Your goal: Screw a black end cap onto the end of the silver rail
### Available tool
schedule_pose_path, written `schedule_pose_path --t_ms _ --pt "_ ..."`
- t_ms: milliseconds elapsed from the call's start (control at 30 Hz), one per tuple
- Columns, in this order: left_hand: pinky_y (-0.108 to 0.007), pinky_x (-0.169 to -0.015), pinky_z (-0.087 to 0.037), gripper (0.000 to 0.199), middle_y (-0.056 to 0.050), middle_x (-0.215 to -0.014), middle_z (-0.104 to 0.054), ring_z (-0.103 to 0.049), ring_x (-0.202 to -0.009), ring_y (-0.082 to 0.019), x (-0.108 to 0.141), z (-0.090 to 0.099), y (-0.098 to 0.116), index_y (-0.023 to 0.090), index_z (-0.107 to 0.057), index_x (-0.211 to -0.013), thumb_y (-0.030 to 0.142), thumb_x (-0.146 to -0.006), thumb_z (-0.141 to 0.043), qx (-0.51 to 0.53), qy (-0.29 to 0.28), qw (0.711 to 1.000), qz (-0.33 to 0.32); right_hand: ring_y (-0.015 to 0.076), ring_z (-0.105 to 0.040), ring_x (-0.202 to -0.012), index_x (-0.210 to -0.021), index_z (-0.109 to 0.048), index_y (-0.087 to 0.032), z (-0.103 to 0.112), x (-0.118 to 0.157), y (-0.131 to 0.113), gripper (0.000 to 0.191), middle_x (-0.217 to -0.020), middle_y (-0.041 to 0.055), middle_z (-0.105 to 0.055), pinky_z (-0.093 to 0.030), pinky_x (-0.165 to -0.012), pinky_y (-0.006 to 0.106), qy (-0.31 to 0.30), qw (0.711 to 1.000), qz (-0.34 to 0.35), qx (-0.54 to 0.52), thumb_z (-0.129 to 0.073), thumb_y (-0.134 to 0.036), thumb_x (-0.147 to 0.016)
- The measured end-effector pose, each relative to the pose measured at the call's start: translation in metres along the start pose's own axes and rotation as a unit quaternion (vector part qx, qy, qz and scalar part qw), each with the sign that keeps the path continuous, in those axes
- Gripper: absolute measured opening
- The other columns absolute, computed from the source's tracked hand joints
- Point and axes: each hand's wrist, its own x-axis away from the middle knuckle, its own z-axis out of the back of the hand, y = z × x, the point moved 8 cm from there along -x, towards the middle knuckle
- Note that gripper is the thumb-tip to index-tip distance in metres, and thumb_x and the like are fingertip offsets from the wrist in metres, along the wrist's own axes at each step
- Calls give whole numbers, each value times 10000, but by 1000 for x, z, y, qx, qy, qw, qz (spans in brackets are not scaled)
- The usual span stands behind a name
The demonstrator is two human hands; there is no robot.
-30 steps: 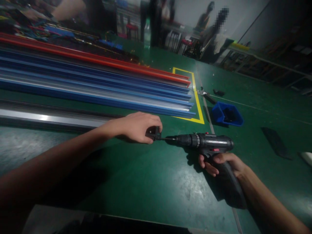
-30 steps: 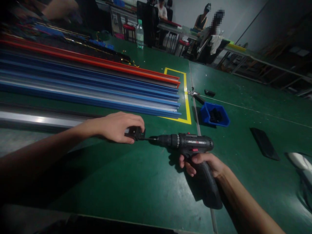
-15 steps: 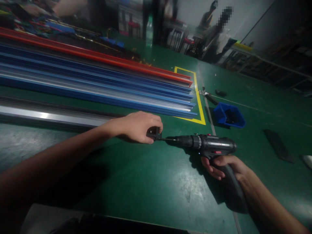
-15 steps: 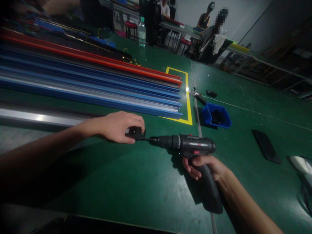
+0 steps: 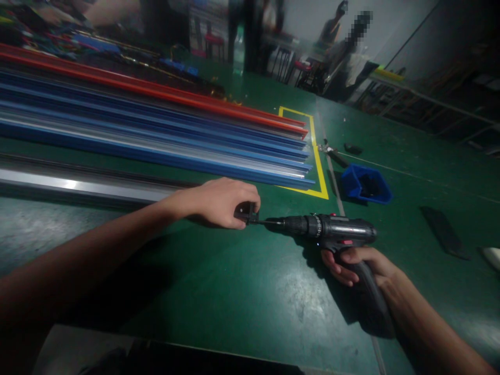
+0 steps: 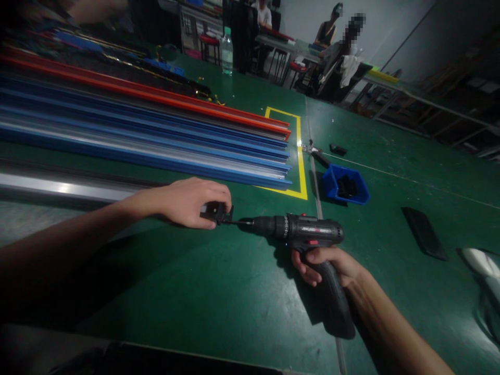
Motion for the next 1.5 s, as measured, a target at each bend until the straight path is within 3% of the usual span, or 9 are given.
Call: schedule_pose_path --t_ms 200,333,400,533,767,1067,1500 --pt "-309 -861 -465 344 2 -1167 -684 -654 -1024 -212 1 2 2 296 -649 -1118 342 -792 -746 5 2 1000 -8 95 -543 -539 -1031 -772 -40 2 0 0 308 -856 115 -699 -536 -559 234 1 1000 2 9 -690 -265 -837" --pt "-311 -942 -475 410 -32 -1282 -646 -644 -1095 -216 2 5 1 279 -636 -1208 462 -854 -731 33 21 999 -23 107 -591 -584 -1059 -758 -27 2 1 0 330 -891 126 -706 -549 -595 236 -7 1000 8 12 -690 -271 -847" --pt "-321 -993 -465 372 -63 -1312 -631 -627 -1149 -218 0 7 -2 253 -651 -1224 509 -957 -612 50 45 997 -30 110 -603 -592 -1061 -754 -21 1 2 -1 336 -895 131 -710 -549 -599 232 -8 1000 13 14 -691 -273 -849" --pt "-319 -1055 -434 380 -90 -1329 -630 -604 -1211 -199 -4 10 -7 220 -703 -1174 412 -1080 -389 81 78 993 -46 116 -618 -605 -1067 -751 -11 1 2 -1 337 -890 138 -710 -553 -611 227 -8 1000 12 12 -690 -268 -858" --pt "-270 -989 -460 288 -35 -1208 -721 -652 -1117 -162 -5 3 -13 243 -698 -1195 320 -1060 -456 139 2 990 -38 108 -612 -602 -1064 -757 -33 0 2 -1 308 -915 126 -714 -562 -621 242 -10 1000 9 14 -692 -261 -867" --pt "-262 -893 -454 311 -17 -1154 -722 -655 -1035 -162 -3 1 -14 240 -687 -1145 351 -1071 -406 74 3 997 -19 115 -614 -603 -1068 -758 -31 -1 1 -2 316 -912 127 -713 -566 -617 248 -16 1000 14 12 -688 -258 -859" --pt "-264 -843 -448 280 -15 -1080 -713 -645 -981 -156 -5 -2 -16 232 -682 -1058 296 -1053 -409 62 9 998 -14 108 -575 -555 -1011 -776 -48 -1 0 -2 303 -837 112 -706 -554 -577 233 -6 1000 15 26 -700 -291 -847"
